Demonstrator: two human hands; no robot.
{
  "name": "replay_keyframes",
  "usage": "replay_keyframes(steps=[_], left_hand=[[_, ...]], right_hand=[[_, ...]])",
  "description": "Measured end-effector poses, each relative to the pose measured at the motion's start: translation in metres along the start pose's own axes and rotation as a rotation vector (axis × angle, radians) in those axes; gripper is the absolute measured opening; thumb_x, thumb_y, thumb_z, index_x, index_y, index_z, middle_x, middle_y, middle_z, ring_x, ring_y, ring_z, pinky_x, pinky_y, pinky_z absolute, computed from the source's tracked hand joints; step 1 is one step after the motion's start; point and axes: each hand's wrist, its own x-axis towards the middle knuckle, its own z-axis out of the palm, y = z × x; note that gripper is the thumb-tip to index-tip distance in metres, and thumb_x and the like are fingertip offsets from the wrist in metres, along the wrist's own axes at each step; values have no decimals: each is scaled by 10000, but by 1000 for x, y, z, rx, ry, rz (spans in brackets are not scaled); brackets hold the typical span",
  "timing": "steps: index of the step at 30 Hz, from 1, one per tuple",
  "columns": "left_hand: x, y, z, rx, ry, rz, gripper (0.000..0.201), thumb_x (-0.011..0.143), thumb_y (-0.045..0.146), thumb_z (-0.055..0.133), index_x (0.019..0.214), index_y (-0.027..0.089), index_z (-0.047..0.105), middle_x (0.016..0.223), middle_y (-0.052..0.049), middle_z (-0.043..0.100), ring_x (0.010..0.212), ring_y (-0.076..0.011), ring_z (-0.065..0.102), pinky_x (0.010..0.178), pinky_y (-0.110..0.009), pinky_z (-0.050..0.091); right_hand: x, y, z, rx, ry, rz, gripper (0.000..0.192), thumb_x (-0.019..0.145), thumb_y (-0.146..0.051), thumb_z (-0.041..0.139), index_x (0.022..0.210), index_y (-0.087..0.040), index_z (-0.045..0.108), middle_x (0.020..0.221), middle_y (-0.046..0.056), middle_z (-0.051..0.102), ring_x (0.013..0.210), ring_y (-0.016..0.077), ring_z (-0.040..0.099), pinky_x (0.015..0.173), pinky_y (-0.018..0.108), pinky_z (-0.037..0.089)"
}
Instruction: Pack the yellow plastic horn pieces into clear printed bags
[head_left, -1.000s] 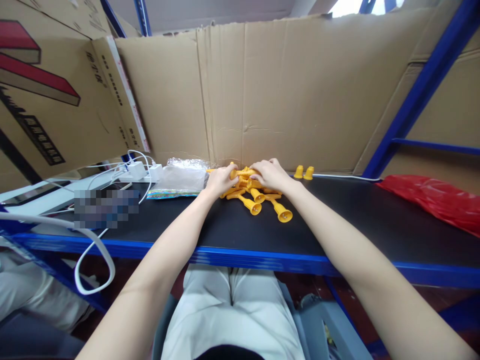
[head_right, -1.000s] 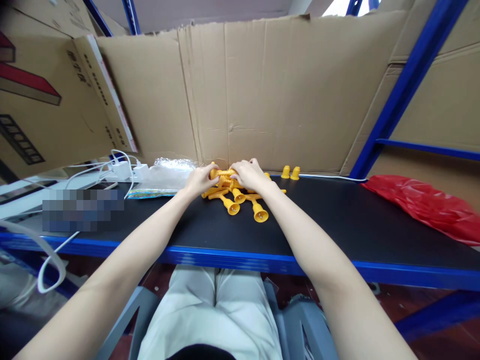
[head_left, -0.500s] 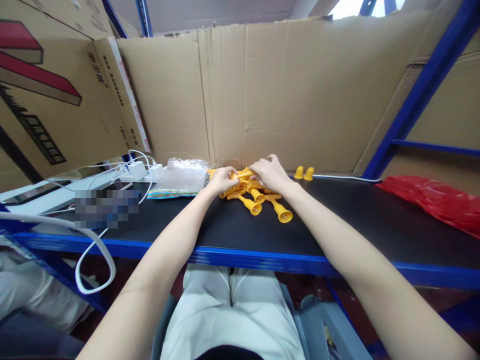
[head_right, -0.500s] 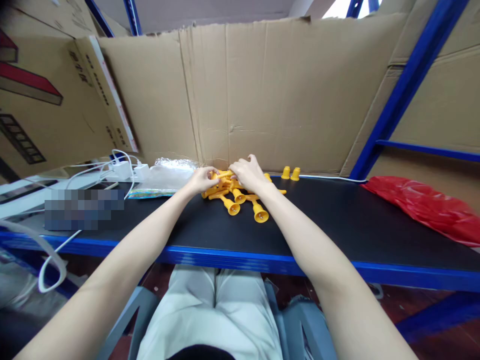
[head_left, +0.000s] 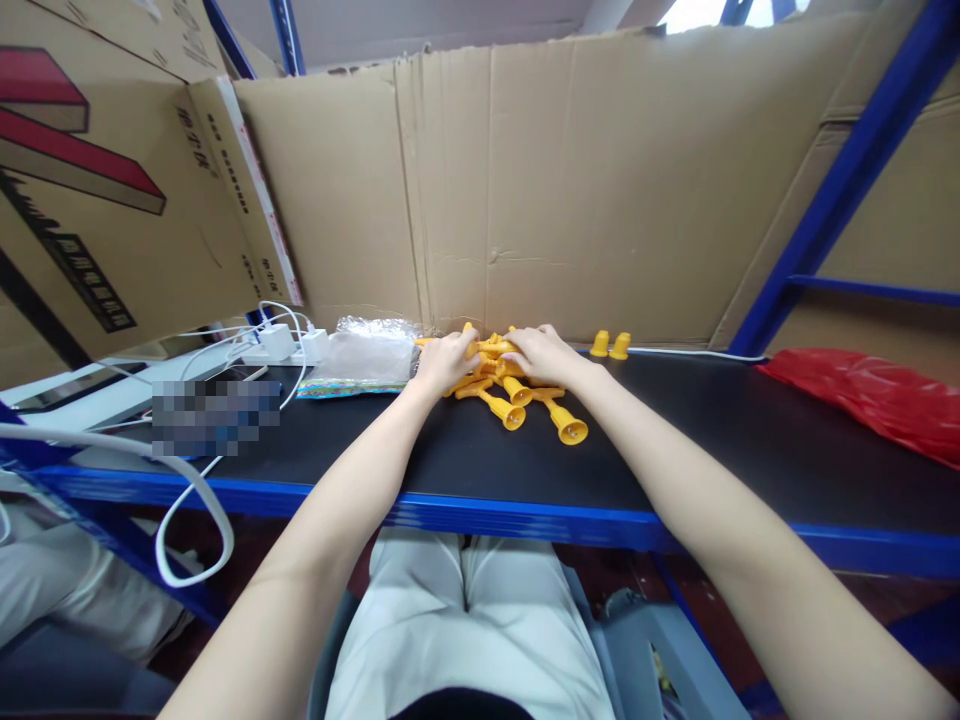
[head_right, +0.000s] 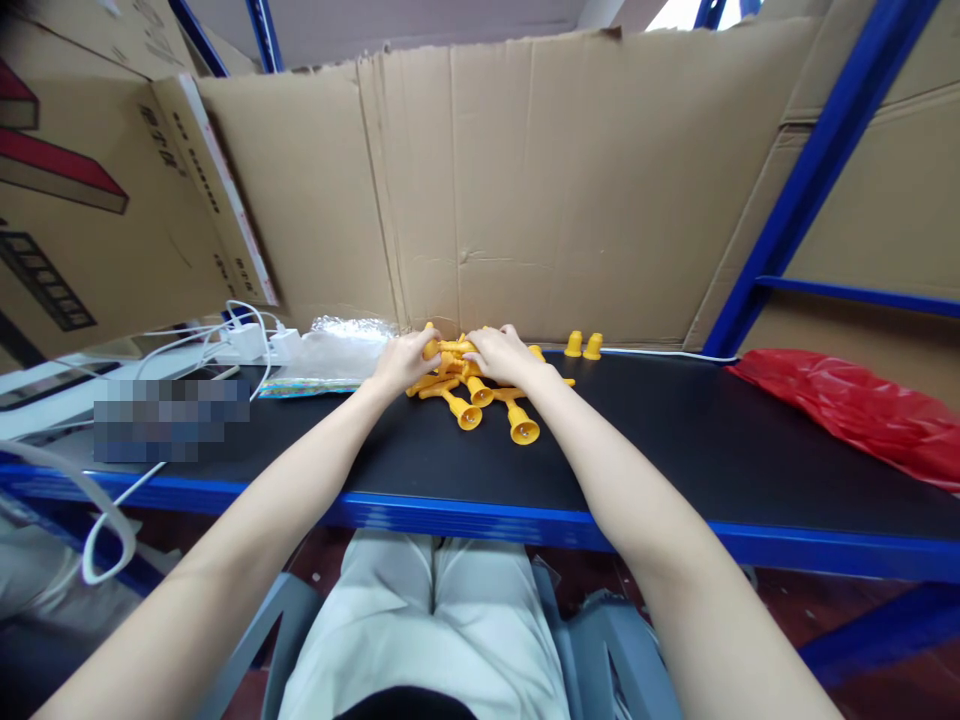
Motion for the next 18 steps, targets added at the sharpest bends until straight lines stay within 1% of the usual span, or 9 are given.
replay_keyframes(steps=[4,7,10,14,18], left_hand=[[1,-3,1,4,-32,34,299,779,264,501,1064,191,560,933,-79,665,842,-213,621,686,-268,409],[2,-6,2,-47,-18,52,294,767,238,504,1050,179,562,871,-71,664,815,-203,618,681,-261,409],[4,-7,3,-98,15,27,280,734,220,530,1008,182,579,809,-52,655,778,-192,609,677,-255,410],[5,-8,4,-156,53,-8,264,699,224,553,956,194,603,736,-20,637,714,-174,590,657,-250,407],[7,-7,2,-229,70,-48,246,664,235,584,901,186,629,708,-9,632,680,-156,574,644,-244,408]], right_hand=[[1,-1,-2,-29,-18,10,217,894,-292,450,1012,-152,568,977,104,649,924,232,557,759,328,258],[2,-3,-4,-73,23,2,194,887,-295,461,959,-157,576,945,96,654,889,230,557,766,344,239],[2,-3,-5,-115,76,-27,178,890,-276,453,931,-158,579,921,88,657,881,228,550,807,376,218],[0,-5,-7,-176,144,-74,194,906,-250,413,950,-153,575,911,90,654,882,226,537,872,433,174],[-1,-7,-9,-223,174,-99,197,909,-233,396,968,-154,566,893,86,646,876,222,524,899,465,150]])
